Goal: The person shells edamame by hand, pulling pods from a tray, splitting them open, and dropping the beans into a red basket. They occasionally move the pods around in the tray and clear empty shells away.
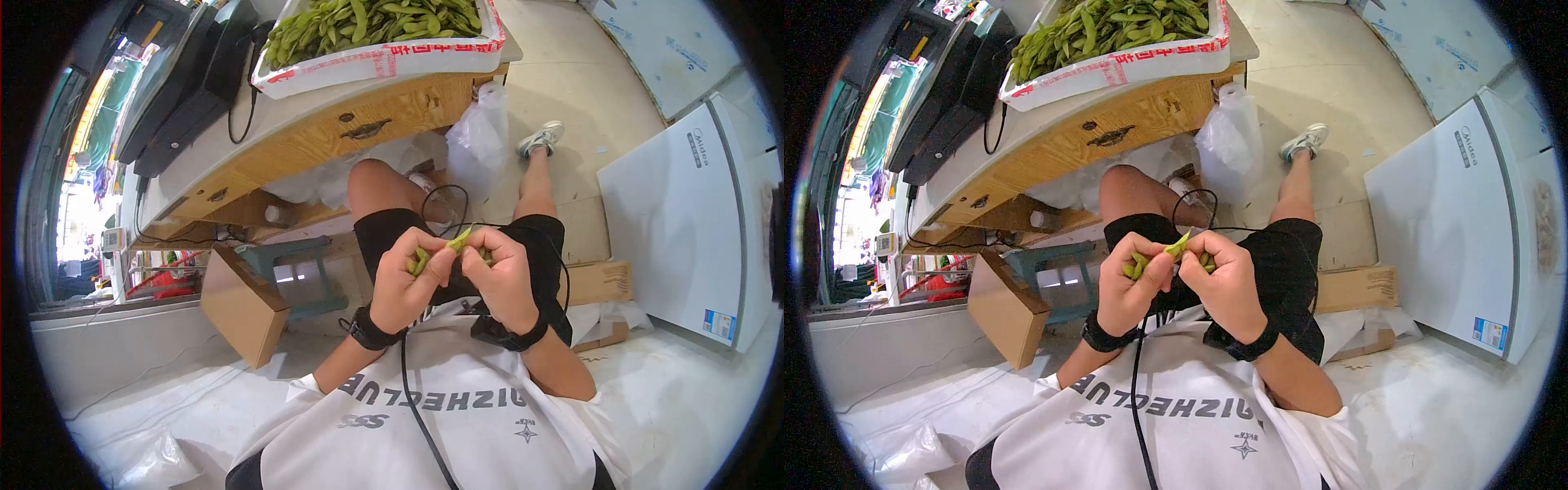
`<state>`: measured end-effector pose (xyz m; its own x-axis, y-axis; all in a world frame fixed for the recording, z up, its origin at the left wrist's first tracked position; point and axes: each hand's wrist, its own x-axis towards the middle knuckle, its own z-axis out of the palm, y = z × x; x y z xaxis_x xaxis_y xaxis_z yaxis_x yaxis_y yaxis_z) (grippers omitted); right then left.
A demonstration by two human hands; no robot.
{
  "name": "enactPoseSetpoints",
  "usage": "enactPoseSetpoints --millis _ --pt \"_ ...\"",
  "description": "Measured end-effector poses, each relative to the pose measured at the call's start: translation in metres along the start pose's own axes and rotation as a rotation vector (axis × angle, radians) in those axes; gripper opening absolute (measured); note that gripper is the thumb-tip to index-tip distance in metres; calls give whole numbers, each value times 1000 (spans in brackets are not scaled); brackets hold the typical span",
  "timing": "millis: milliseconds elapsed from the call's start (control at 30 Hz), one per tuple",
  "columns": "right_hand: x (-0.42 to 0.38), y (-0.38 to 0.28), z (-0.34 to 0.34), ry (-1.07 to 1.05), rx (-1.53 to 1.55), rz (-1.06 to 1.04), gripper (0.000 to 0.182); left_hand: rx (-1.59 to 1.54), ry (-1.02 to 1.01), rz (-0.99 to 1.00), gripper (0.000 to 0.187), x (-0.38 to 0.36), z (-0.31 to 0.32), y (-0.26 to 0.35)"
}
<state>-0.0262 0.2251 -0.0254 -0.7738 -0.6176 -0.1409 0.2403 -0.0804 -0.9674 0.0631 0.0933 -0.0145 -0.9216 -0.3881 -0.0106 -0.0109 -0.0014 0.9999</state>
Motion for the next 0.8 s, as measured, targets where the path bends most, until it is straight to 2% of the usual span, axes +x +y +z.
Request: enactPoseSetpoints --millis 100,233,300,433,800 --pt "0 1 2 -20 158 122 7 -129 38 -58 11 0 4 -1" --pt "1 -2 -1 -97 451 254 7 3 65 7 11 1 6 -5" --pt "3 -4 1 -145 385 241 9 115 50 26 12 1 4 -2" --pt "4 -3 1 -201 390 235 10 49 48 17 13 1 3 -1" --pt "5 -14 -5 -128 538 336 14 344 211 73 12 6 1 9"
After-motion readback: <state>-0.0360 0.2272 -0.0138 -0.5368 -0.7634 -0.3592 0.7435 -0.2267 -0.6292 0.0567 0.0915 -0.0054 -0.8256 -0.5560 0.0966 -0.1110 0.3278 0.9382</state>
